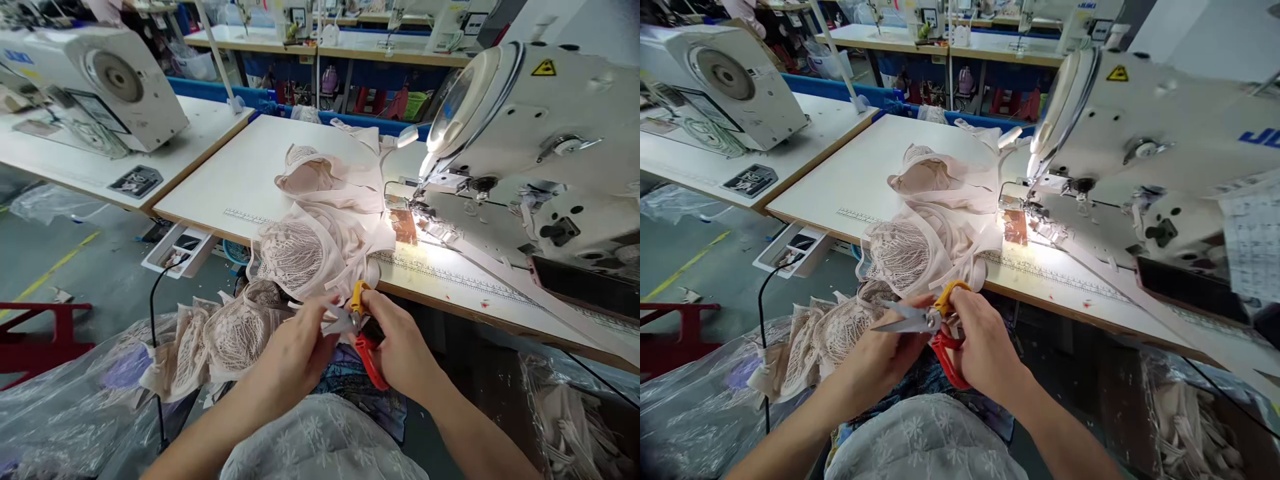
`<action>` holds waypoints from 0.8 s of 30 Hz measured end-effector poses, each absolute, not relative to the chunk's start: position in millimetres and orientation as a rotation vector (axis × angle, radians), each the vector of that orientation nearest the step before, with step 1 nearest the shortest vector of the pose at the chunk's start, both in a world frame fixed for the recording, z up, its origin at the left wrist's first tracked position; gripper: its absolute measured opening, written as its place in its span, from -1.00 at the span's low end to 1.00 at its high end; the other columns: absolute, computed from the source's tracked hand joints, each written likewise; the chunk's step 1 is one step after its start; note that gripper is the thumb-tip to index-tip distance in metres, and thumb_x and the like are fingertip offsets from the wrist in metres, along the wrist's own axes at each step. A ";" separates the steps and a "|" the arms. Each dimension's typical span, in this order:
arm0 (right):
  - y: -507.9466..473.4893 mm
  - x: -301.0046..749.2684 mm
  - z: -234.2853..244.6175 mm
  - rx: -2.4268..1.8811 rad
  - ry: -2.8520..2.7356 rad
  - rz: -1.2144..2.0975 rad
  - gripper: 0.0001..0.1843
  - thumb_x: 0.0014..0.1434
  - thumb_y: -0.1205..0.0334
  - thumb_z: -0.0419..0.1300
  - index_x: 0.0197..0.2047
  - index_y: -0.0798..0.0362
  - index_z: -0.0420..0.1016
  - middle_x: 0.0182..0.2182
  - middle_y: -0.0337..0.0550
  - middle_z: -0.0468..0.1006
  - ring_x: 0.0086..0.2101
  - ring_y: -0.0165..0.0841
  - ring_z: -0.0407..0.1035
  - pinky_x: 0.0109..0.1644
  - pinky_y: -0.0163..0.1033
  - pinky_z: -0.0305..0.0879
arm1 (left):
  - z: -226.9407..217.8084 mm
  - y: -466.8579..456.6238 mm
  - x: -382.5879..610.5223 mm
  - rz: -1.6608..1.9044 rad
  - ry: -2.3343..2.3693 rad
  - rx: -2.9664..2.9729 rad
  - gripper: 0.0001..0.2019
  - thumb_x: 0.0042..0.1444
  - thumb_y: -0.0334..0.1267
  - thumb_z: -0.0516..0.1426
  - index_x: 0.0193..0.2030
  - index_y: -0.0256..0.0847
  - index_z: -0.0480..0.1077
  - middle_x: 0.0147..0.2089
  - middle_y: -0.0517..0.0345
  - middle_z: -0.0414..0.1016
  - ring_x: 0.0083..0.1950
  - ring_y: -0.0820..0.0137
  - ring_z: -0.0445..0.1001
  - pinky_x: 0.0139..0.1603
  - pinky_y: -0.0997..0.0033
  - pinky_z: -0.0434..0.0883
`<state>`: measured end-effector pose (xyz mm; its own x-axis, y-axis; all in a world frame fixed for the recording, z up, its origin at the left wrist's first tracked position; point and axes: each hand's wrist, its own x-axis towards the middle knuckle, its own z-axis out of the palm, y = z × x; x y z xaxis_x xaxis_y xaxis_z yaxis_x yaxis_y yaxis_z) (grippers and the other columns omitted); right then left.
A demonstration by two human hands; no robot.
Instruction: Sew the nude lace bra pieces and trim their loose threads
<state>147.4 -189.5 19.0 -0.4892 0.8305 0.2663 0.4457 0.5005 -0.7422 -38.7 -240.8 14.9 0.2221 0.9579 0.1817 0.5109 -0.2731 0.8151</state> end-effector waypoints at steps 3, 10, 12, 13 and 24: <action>-189.2 141.3 18.5 -0.977 -2.169 0.772 -0.84 0.04 0.44 0.07 -0.33 -0.01 0.23 -0.41 -0.21 0.45 -0.39 -0.35 0.35 -0.28 -0.31 0.30 | 15.9 -229.0 -35.8 0.820 1.168 1.734 -0.75 0.24 -0.46 -0.01 -0.07 -0.21 0.45 -0.08 0.03 0.57 -0.08 0.31 0.57 -0.06 0.39 0.50; -183.9 151.2 -0.2 -1.011 -1.956 1.061 -0.86 0.17 0.33 0.17 -0.18 -0.01 0.34 -0.34 -0.21 0.51 -0.28 -0.31 0.45 -0.29 -0.33 0.37 | 4.1 -220.7 -49.3 0.770 1.140 1.302 -0.79 0.35 -0.17 0.03 -0.18 -0.26 0.37 -0.23 -0.01 0.64 -0.20 0.30 0.65 -0.26 0.49 0.54; -181.5 153.0 -3.6 -0.987 -1.913 1.116 -0.86 0.18 0.29 0.20 -0.18 -0.01 0.33 -0.27 -0.19 0.55 -0.25 -0.30 0.48 -0.28 -0.34 0.38 | 1.2 -221.2 -51.8 0.789 1.128 1.244 -0.73 0.35 -0.06 0.06 -0.18 -0.26 0.36 -0.23 -0.04 0.65 -0.17 0.28 0.66 -0.24 0.48 0.56; -180.2 153.5 -4.4 -0.971 -1.911 1.129 -0.86 0.19 0.28 0.21 -0.19 -0.01 0.33 -0.25 -0.18 0.57 -0.25 -0.30 0.49 -0.28 -0.34 0.39 | -0.1 -221.3 -52.6 0.798 1.124 1.225 -0.69 0.34 -0.01 0.07 -0.17 -0.26 0.36 -0.22 -0.04 0.65 -0.16 0.27 0.66 -0.23 0.48 0.56; -170.1 148.7 2.6 -1.038 -1.970 1.135 -0.85 0.17 0.20 0.22 -0.39 0.04 0.36 -0.49 -0.24 0.48 -0.36 -0.29 0.47 -0.30 -0.31 0.39 | -2.5 -217.3 -57.4 0.847 1.087 1.092 -0.54 0.21 0.16 0.18 -0.18 -0.29 0.41 -0.24 -0.03 0.66 -0.17 0.26 0.67 -0.22 0.48 0.56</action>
